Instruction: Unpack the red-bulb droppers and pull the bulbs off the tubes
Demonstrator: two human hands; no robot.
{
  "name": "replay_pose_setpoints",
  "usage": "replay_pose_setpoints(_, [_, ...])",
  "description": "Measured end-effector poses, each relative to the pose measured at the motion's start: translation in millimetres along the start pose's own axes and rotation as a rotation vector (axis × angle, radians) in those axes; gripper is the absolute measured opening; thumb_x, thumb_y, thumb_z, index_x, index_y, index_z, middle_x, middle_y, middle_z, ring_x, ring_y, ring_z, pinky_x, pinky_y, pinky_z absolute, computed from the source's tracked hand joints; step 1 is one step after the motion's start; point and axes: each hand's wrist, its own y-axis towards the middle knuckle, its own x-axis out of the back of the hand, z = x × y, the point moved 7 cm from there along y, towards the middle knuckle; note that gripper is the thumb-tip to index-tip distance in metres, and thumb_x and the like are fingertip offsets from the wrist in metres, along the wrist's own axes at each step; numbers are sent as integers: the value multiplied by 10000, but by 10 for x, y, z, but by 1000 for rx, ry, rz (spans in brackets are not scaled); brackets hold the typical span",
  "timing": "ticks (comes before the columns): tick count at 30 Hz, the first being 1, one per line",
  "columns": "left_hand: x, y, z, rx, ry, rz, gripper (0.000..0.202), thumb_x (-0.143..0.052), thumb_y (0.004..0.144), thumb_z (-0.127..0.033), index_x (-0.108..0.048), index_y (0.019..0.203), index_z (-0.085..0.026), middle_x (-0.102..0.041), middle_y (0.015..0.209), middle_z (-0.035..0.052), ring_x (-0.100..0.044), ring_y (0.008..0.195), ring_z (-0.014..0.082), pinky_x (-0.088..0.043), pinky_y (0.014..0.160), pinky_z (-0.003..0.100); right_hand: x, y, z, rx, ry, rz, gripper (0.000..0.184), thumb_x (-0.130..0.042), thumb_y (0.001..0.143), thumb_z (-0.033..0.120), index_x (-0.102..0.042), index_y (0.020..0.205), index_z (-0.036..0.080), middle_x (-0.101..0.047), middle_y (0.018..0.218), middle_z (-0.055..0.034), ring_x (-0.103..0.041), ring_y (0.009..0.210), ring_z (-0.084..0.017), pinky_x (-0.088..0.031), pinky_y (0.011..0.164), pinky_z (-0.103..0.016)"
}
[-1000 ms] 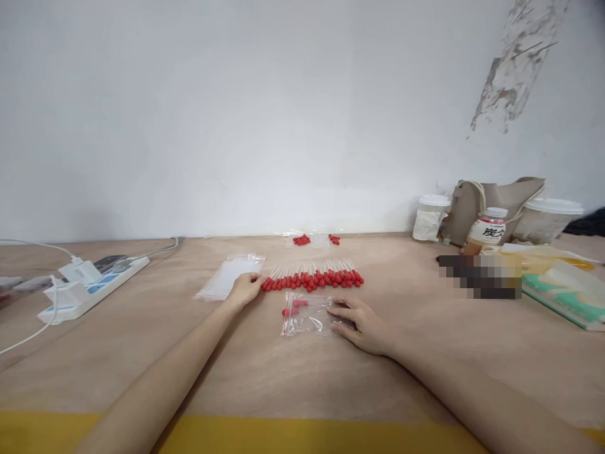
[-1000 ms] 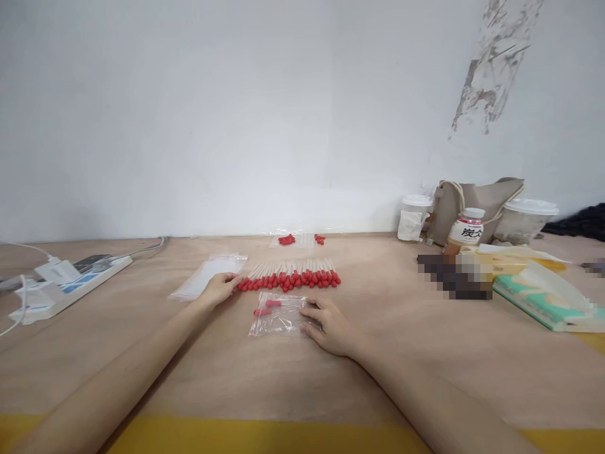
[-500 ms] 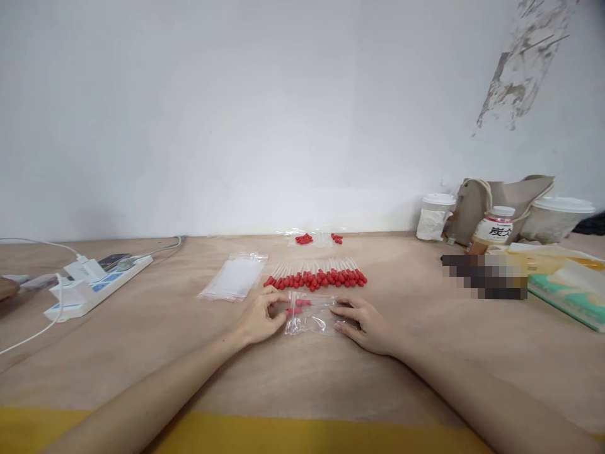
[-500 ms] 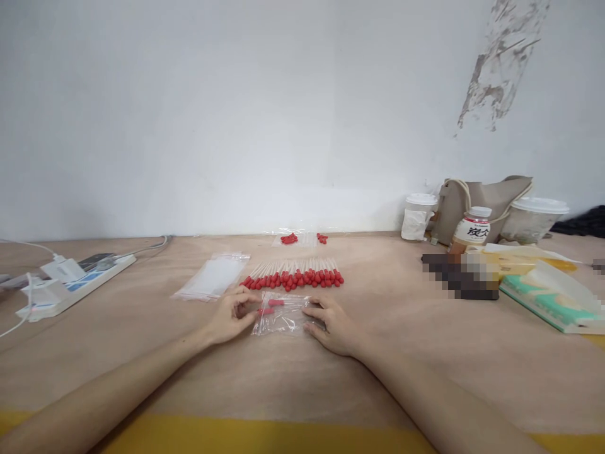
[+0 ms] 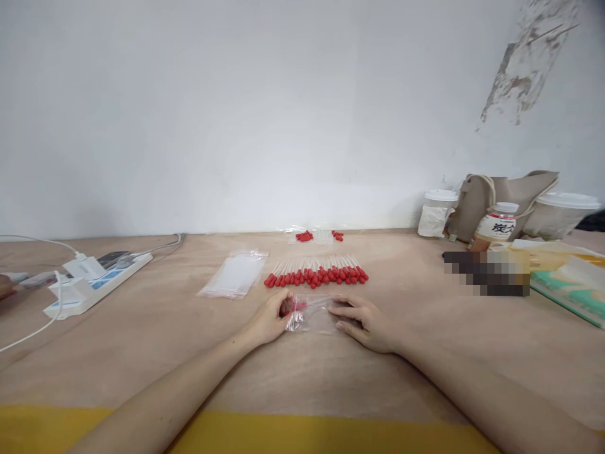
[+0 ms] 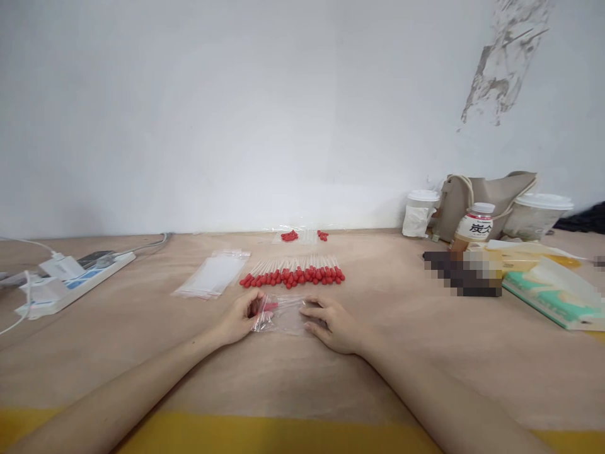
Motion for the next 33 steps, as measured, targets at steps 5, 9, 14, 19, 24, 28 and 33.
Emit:
replay_pose_setpoints(5, [25,-24,39,55,-146,8,158,-498,784,-323,-455,810,-174,-473,636,-46,-406,523,73,-328,496,190,-15,-3,-29,-22,-16,5,378,-441,834,363,-530,1171,216,-458,1238,-109,-441,1122,-216,-364,947,-384])
replay_pose_setpoints(9, [125,-59,84,78,-216,-25,225,-534,757,-371,-429,781,-173,-497,694,-26,-465,584,83,-376,535,200,-3,0,-15,-23,-5,14,367,-443,833,348,-537,1162,216,-466,1228,-110,-451,1106,-220,-369,938,-389])
replay_pose_setpoints(14, [97,-91,120,109,-217,37,348,-614,685,-415,-491,873,-151,-530,784,15,-475,604,87,-385,519,201,9,1,-8,-23,-1,8,367,-442,832,346,-539,1159,212,-469,1221,-113,-449,1108,-219,-366,940,-388])
replay_pose_setpoints(19, [25,-85,51,74,-85,75,265,-596,695,-398,-557,756,-143,-488,684,-5,-427,547,78,-350,480,194,13,1,-9,-26,6,2,372,-440,832,367,-541,1156,217,-472,1221,-107,-453,1106,-222,-366,942,-390])
replay_pose_setpoints(24, [97,-121,-165,-66,160,27,86,-473,773,-248,-516,763,-174,-519,722,11,-480,656,130,-391,608,253,25,3,12,-30,-3,3,368,-430,836,363,-544,1154,218,-476,1218,-104,-462,1096,-216,-373,937,-384])
replay_pose_setpoints(28, [153,-164,-236,-110,274,9,98,-398,814,-231,-479,852,-190,-536,836,46,-491,779,175,-387,690,303,9,-1,-7,-46,-10,14,373,-430,836,370,-545,1155,213,-471,1227,-112,-455,1109,-222,-366,943,-390])
replay_pose_setpoints(33, [142,-178,-160,-78,245,93,87,-462,779,-266,-466,831,-197,-517,843,27,-490,758,163,-392,683,294,3,-9,-23,-56,-4,16,377,-429,837,381,-545,1155,215,-466,1234,-118,-451,1116,-230,-362,946,-402])
